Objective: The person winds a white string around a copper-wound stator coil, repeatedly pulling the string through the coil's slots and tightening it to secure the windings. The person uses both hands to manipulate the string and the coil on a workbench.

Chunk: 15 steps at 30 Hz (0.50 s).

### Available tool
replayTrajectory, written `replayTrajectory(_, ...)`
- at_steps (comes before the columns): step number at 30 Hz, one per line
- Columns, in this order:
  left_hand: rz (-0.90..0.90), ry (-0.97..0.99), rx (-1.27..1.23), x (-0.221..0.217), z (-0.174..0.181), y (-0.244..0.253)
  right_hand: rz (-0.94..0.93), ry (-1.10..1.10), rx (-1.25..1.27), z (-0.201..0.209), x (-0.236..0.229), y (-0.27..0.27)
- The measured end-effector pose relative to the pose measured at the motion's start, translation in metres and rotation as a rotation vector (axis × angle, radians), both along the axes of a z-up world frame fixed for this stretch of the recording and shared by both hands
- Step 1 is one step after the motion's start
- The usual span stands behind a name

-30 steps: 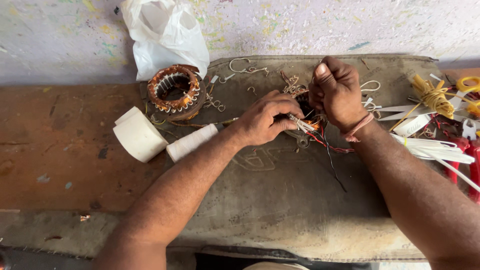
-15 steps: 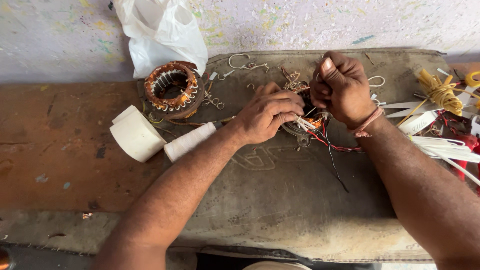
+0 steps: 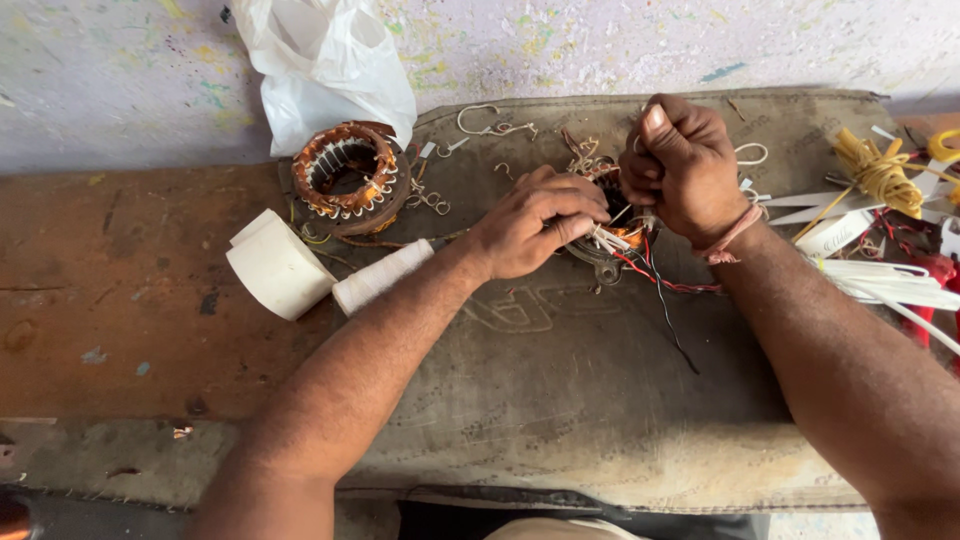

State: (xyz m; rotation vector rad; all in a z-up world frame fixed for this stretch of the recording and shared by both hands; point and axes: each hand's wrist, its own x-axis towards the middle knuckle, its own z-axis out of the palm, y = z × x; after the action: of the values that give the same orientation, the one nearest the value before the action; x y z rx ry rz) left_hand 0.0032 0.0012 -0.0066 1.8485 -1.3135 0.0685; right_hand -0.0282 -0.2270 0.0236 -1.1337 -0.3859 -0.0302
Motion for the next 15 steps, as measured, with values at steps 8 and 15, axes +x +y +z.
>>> replayTrajectory(8, 0.116, -0.019, 0.021, -0.013, 0.014, -0.009, 0.004, -0.002, 0.018, 0.001, 0.002, 0.0)
replayTrajectory(15, 0.123, -0.047, 0.0, -0.015, 0.013, -0.012, -0.059, -0.024, -0.01, -0.003, 0.001, -0.001)
